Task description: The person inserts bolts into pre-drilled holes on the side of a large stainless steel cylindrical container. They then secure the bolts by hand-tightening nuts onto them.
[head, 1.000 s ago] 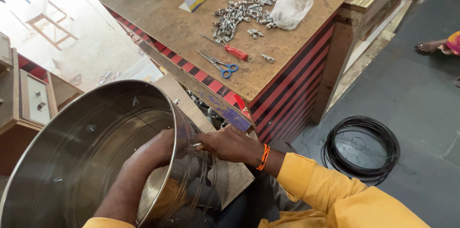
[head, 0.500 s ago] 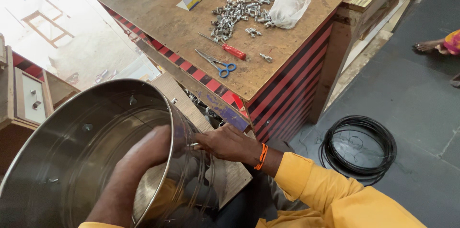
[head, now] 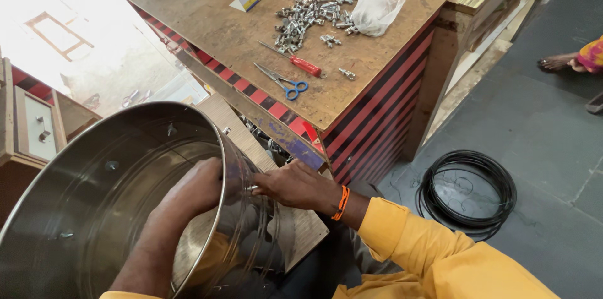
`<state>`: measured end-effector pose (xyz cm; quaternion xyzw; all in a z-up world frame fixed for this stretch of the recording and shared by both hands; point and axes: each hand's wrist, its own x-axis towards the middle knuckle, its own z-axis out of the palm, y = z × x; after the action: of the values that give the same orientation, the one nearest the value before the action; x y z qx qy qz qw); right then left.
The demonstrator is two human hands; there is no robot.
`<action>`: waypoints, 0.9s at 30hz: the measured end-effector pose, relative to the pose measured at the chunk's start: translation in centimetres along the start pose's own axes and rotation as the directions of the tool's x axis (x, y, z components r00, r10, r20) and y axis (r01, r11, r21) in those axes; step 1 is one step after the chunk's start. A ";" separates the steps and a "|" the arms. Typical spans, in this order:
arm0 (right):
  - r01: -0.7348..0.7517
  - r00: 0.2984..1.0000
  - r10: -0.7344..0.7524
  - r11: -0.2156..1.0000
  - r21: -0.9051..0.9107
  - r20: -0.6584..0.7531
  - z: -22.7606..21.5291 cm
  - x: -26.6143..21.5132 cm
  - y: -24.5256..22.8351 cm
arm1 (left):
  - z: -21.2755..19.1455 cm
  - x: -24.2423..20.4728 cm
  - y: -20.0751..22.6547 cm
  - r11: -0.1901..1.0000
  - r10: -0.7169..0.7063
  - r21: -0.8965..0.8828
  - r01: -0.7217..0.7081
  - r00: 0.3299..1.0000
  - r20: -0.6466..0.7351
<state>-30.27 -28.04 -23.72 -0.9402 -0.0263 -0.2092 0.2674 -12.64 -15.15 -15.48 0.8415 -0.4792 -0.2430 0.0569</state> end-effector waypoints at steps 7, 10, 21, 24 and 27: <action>0.010 0.999 -0.008 1.000 0.029 -0.047 0.0 -0.3 0.1 | 0.8 0.8 -0.9 0.982 0.188 -0.018 -0.188 0.982 -0.006; 0.029 0.999 -0.028 0.999 0.023 -0.036 0.2 -0.1 0.3 | -0.1 0.3 -0.4 1.000 0.020 -0.016 -0.020 0.999 -0.036; 0.013 1.000 -0.012 0.999 0.030 -0.025 -0.3 0.0 -0.2 | -0.3 -0.2 0.4 0.999 -0.021 -0.039 0.020 1.000 -0.018; 0.019 1.000 -0.018 1.000 0.023 -0.015 -0.3 0.1 -0.1 | 0.2 0.1 -0.2 0.997 0.066 0.048 -0.066 0.998 0.004; 0.008 1.000 -0.008 1.000 -0.006 -0.008 0.2 -0.2 0.3 | 1.2 0.9 -1.4 0.968 0.222 0.107 -0.225 0.974 0.044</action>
<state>-30.32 -28.15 -24.11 -0.9401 -0.0284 -0.2140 0.2638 -11.75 -14.97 -17.27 0.7800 -0.5845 -0.2215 0.0294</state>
